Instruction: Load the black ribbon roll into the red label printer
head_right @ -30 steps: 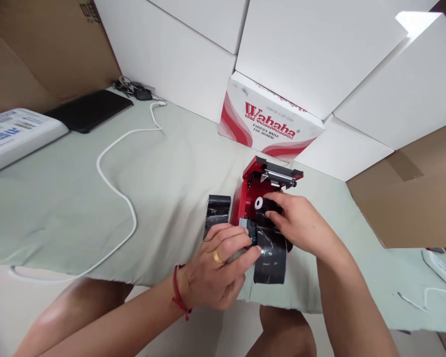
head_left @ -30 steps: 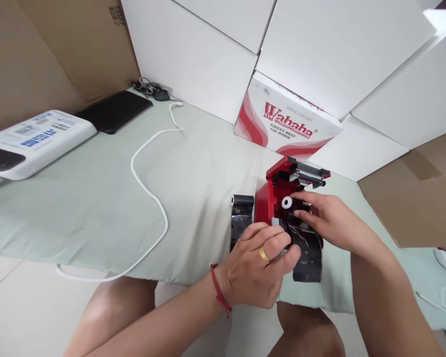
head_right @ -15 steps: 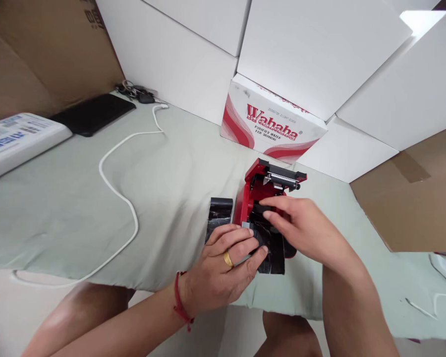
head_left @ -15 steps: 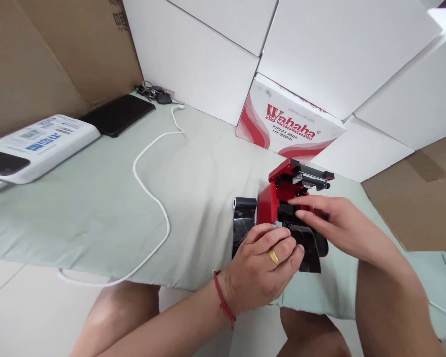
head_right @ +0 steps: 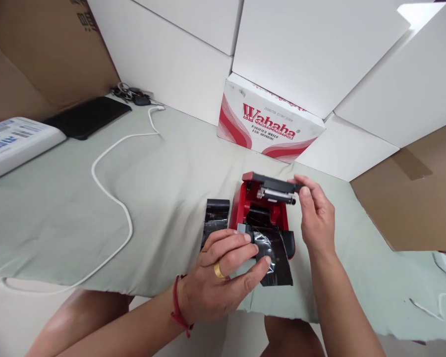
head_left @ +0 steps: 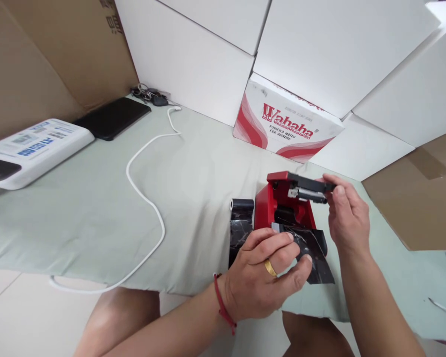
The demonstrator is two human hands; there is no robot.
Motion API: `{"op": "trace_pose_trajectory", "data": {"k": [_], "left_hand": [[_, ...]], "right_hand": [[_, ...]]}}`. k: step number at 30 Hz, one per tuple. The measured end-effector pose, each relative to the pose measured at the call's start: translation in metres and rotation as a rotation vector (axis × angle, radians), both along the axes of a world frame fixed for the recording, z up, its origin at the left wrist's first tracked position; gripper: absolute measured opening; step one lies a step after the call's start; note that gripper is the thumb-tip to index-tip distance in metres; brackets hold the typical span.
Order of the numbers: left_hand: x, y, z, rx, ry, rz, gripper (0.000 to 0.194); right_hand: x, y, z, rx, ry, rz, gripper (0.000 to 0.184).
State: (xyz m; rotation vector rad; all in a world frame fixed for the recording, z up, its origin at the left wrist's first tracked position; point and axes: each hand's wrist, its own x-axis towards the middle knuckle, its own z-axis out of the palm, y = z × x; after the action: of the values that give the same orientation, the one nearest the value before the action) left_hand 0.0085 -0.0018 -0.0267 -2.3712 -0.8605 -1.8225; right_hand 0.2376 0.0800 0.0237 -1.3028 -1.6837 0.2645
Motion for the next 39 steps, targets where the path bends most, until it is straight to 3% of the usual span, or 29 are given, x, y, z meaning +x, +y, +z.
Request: {"op": "trace_pose_trajectory", "data": {"k": [6, 10, 14, 24, 28, 33, 37, 39], "left_hand": [[-0.007, 0.006, 0.005, -0.047, 0.001, -0.06, 0.03], [-0.016, 0.021, 0.004, -0.242, -0.064, -0.187, 0.051], [-0.021, 0.033, 0.003, -0.481, -0.067, -0.219, 0.052], [-0.024, 0.041, 0.012, -0.553, -0.004, -0.136, 0.031], [-0.023, 0.037, 0.009, -0.756, -0.18, -0.301, 0.039], [-0.021, 0.033, 0.004, -1.033, -0.515, -0.556, 0.053], [-0.02, 0.037, 0.003, -1.09, -0.642, -0.554, 0.07], [-0.019, 0.039, 0.005, -1.138, -0.64, -0.517, 0.077]], "right_hand": [[0.021, -0.05, -0.027, 0.02, -0.066, 0.241, 0.042], [0.027, -0.059, -0.041, 0.0, -0.102, 0.302, 0.042], [0.023, -0.057, -0.041, -0.004, -0.06, 0.307, 0.041], [0.014, -0.056, -0.035, 0.051, -0.093, 0.327, 0.046], [0.012, -0.059, -0.039, 0.11, -0.088, 0.264, 0.046], [0.018, -0.071, -0.04, 0.067, -0.128, 0.306, 0.043], [0.011, -0.086, -0.037, 0.166, -0.22, 0.362, 0.07], [0.004, -0.091, -0.034, 0.251, -0.3, 0.367, 0.072]]}}
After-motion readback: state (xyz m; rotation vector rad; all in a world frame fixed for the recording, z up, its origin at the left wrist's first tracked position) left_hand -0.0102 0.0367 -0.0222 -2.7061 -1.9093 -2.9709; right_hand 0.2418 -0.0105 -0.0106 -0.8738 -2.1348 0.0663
